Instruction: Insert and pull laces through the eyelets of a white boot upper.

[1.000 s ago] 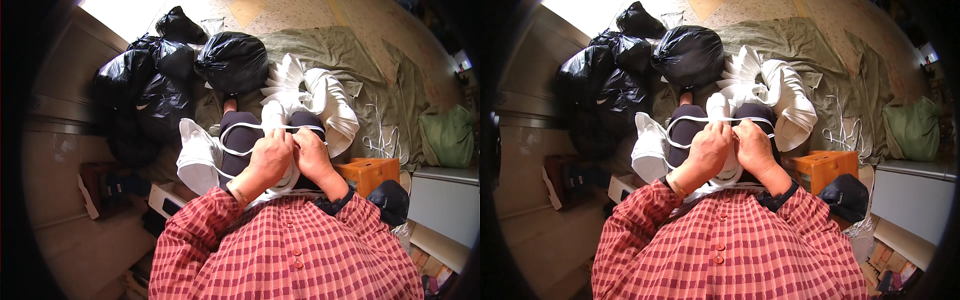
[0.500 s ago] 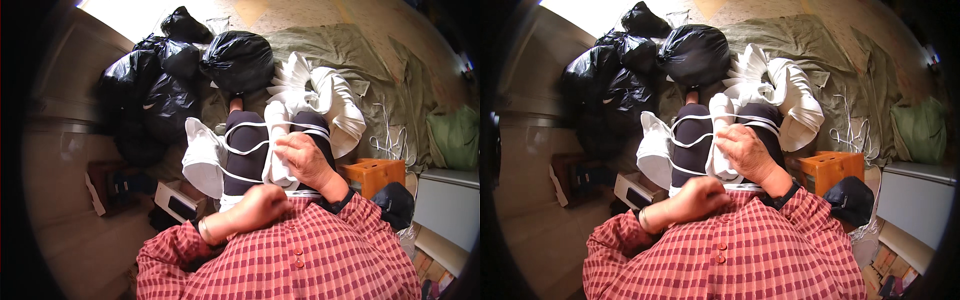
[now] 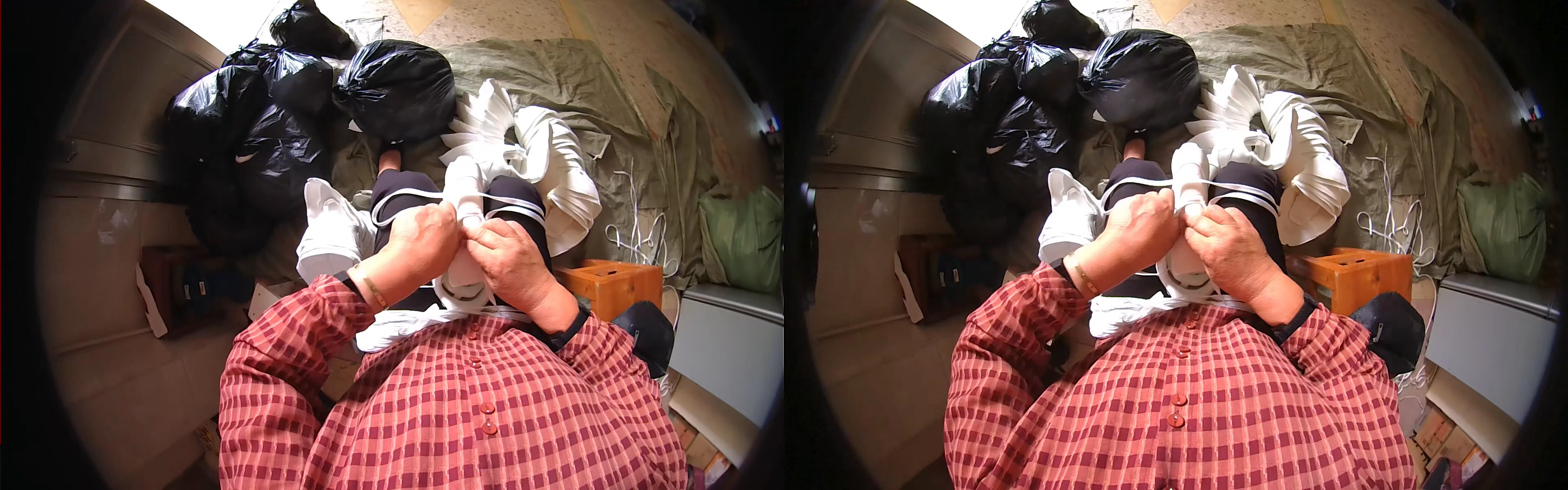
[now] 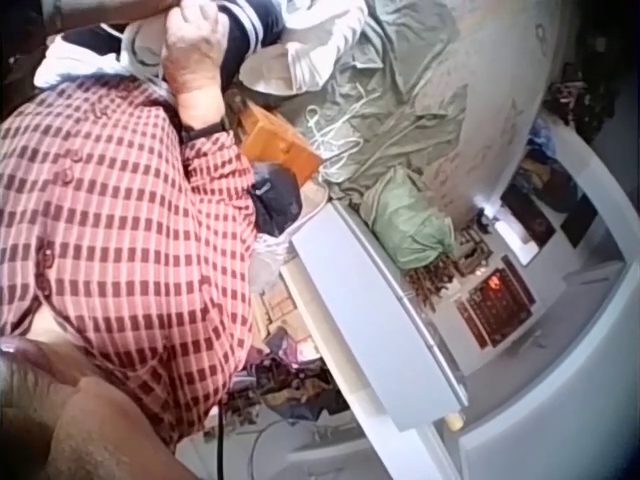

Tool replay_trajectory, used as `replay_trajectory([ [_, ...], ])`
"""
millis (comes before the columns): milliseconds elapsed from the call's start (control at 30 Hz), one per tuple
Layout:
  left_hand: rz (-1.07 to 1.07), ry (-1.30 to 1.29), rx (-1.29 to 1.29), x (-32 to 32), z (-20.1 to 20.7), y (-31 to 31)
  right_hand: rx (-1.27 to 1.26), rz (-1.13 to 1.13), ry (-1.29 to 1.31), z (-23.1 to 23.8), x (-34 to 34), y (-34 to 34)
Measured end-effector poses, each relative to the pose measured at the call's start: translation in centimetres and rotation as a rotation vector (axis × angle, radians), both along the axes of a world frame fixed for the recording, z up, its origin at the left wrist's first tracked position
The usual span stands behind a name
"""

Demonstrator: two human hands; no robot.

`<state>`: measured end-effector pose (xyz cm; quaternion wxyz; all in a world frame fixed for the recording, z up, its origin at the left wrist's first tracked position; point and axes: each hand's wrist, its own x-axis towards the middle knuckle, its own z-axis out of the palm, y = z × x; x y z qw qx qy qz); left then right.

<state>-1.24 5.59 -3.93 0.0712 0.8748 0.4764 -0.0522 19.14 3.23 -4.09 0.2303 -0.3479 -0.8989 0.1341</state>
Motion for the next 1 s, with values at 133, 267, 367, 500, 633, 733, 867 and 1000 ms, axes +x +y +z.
replay_trajectory([
  [133,-0.012,0.023,-0.041,0.3,-1.4,0.4,0.027,-0.009,-0.057,0.4,-0.1,-0.1],
  [267,-0.055,-0.207,0.022,-0.8,-1.4,-0.2,0.006,-0.055,-0.045,0.8,-0.5,-0.7],
  [367,-0.136,-0.205,-0.005,-1.7,-1.4,-0.1,-0.011,-0.111,-0.004,0.5,-1.1,-1.3],
  [500,-0.183,-0.246,-0.017,-2.4,-2.0,0.4,-0.059,-0.258,-0.006,-0.2,-2.6,-1.4],
  [633,-0.069,-0.424,-0.128,-2.9,-2.9,0.5,-0.032,-0.393,-0.067,-1.2,-4.4,-0.6],
  [733,-0.004,-0.622,-0.137,-2.9,-3.2,0.4,0.001,-0.461,-0.16,-1.9,-5.4,-0.3],
  [867,0.05,-0.607,-0.154,-2.6,-2.7,0.4,0.028,-0.443,-0.149,-2.0,-5.8,-0.1],
  [1000,-0.016,-0.386,-0.059,-2.4,-1.9,-0.6,0.127,-0.363,-0.092,-0.4,-4.9,-0.5],
])
